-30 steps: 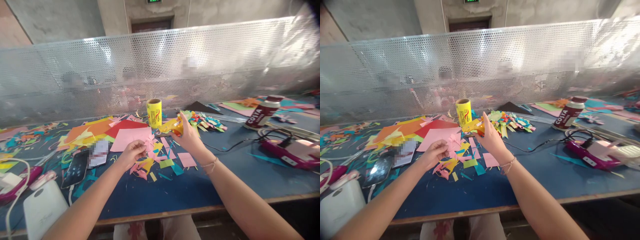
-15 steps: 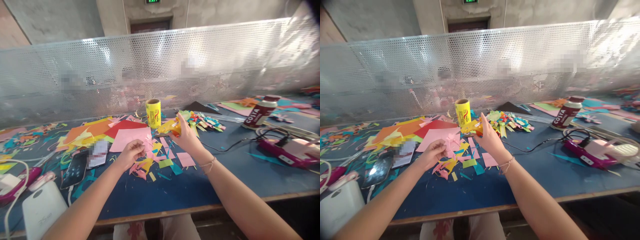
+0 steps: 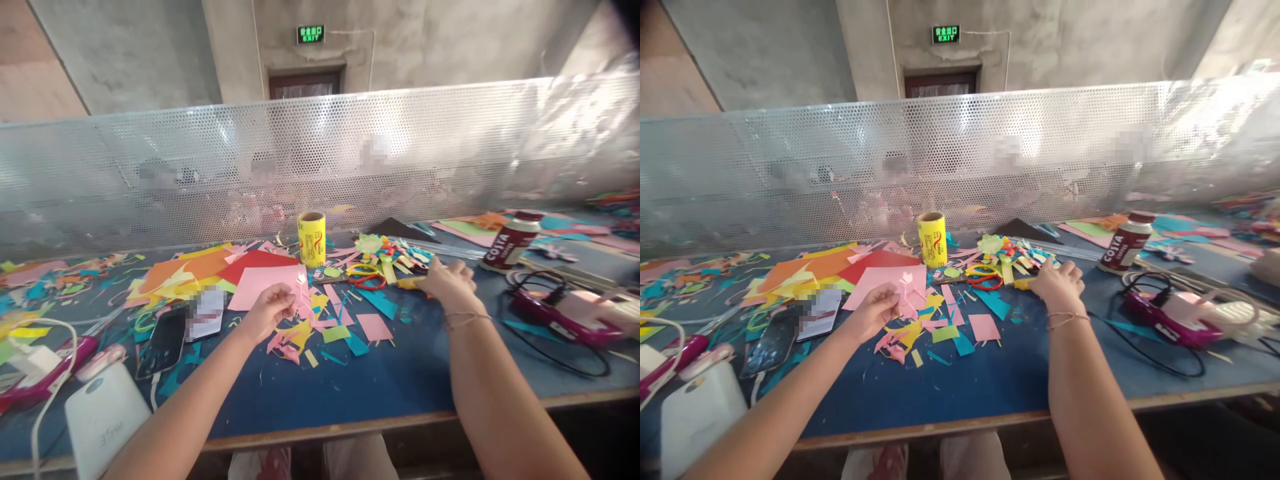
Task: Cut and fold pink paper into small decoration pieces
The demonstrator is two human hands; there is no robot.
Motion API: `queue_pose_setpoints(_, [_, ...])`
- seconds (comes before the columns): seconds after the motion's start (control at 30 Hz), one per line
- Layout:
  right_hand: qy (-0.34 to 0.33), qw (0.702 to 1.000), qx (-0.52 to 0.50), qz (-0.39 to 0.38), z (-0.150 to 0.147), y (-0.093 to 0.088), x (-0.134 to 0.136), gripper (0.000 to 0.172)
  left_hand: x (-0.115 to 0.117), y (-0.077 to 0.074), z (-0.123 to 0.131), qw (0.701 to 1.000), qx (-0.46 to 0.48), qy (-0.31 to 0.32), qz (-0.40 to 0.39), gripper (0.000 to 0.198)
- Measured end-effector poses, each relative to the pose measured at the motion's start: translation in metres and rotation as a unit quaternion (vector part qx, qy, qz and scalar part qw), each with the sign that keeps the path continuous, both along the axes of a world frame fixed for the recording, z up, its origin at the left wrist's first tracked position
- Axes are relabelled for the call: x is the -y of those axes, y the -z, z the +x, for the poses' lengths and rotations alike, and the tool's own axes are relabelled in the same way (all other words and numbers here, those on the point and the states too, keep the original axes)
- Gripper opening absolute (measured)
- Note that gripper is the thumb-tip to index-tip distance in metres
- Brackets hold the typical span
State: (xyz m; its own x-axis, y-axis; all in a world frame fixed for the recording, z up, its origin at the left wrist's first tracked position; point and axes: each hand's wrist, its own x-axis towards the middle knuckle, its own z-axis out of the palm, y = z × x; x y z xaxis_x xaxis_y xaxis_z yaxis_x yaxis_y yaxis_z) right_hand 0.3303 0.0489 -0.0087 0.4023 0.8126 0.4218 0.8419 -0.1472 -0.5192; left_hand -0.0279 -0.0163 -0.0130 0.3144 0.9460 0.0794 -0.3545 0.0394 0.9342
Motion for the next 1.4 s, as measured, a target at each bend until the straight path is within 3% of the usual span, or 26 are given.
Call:
queue_pose_setpoints(0.03, [-0.005,0.999,-0.032,-0.004,-0.014,-0.003,0.002,0.041,0.0,0.0,0.0,1.0,-0.002,0.003,0.003,0.019])
queue_pose_setpoints(0.07, [-0.071,0.993,-0.091,0.003,-0.033,-0.007,0.003,0.036,0.001,0.0,0.0,1.0,-0.004,0.007,0.006,0.018])
queue_pose_setpoints(0.1, [-0.171,0.969,-0.179,-0.002,-0.057,-0.011,0.005,0.031,0.001,0.001,0.001,1.0,-0.007,0.013,0.01,0.018])
queue_pose_setpoints(0.13, [-0.272,0.919,-0.284,-0.025,-0.082,-0.015,0.007,0.027,0.001,0.001,0.001,1.0,-0.007,0.016,0.014,0.018])
queue_pose_setpoints(0.2, [-0.411,0.782,-0.453,-0.122,-0.128,-0.02,0.009,0.026,0.002,0.002,0.001,1.0,-0.009,0.025,0.017,0.019])
queue_pose_setpoints(0.23, [-0.441,0.727,-0.497,-0.173,-0.146,-0.022,0.009,0.024,0.002,0.002,0.0,0.999,-0.008,0.027,0.017,0.02])
queue_pose_setpoints(0.3, [-0.491,0.652,-0.533,-0.224,-0.168,-0.024,0.009,0.02,0.002,0.002,0.0,0.999,-0.011,0.035,0.014,0.021])
queue_pose_setpoints(0.43, [-0.588,0.576,-0.517,-0.236,-0.174,-0.029,0.004,0.016,0.003,0.001,0.0,0.998,-0.019,0.05,0.014,0.021])
queue_pose_setpoints(0.53, [-0.643,0.546,-0.476,-0.25,-0.174,-0.035,0.0,0.02,0.004,0.0,0.0,0.998,-0.02,0.051,0.005,0.021])
queue_pose_setpoints(0.63, [-0.678,0.55,-0.419,-0.251,-0.177,-0.042,-0.003,0.017,0.004,0.001,0.0,0.999,-0.011,0.045,-0.008,0.022])
queue_pose_setpoints(0.83, [-0.701,0.594,-0.321,-0.23,-0.177,-0.052,-0.004,0.007,0.003,0.001,0.0,0.999,0.014,0.041,-0.012,0.021])
queue_pose_setpoints(1.13, [-0.678,0.656,-0.247,-0.223,-0.171,-0.063,0.004,0.007,0.004,-0.002,0.0,0.999,0.014,0.036,-0.02,0.018])
queue_pose_setpoints(1.4, [-0.635,0.73,-0.103,-0.229,-0.168,-0.075,0.008,0.009,0.006,-0.008,0.005,0.999,-0.028,-0.02,-0.016,0.019])
